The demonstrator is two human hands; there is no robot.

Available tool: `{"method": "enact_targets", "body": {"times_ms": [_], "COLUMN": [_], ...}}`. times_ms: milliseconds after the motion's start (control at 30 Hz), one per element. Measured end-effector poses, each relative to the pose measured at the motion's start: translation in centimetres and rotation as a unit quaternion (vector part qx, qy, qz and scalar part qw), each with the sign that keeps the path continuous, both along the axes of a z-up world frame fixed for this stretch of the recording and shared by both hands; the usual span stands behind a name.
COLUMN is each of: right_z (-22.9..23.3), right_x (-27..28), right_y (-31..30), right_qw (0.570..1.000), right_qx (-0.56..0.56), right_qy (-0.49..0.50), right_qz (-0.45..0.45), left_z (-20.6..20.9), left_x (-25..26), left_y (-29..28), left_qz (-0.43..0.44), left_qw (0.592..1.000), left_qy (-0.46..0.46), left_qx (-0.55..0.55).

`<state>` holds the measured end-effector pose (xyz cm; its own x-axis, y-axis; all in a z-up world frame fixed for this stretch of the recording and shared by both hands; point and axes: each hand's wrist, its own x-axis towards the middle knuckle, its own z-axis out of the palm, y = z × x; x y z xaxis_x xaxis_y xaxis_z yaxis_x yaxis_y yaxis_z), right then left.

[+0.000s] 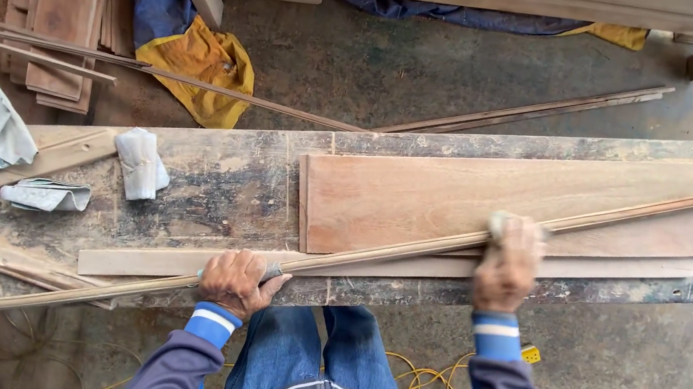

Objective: The person is sanding a long, thin strip of wood using a small piece of sandpaper.

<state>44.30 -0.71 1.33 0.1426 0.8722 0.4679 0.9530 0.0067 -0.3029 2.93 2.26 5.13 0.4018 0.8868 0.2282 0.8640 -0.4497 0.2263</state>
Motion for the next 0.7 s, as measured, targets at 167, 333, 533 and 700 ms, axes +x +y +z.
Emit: {"method": "enact_targets", "body": {"times_ms": [167,333,533,700], "right_z": [0.6,4.2,3.0,4.1], "right_x": [-11.2,-23.2,-10.9,-22.4], "right_y": [-0.6,-3.3,1.1,0.2], "right_qw": [0.998,0.969,0.995,0.982], "right_qx": [-0.015,-0.056,-0.019,-0.004], "right_qy": [-0.020,0.166,0.032,0.119], "right_qz": [-0.049,0.172,-0.088,-0.146], "left_z": [-0.6,-1.5,-0.5,-1.3], "left_x": [-0.3,-0.5,-0.3,-1.4], "left_y": [0.1,-0.3,-0.1,-0.6], "left_qz": [-0.005,-0.015,-0.025,-0.048], "left_qw": [1.000,1.000,0.999,0.999], "left_qy": [0.017,0.021,-0.007,-0.023], "left_qx": [-0.014,-0.005,-0.021,-0.008]}}
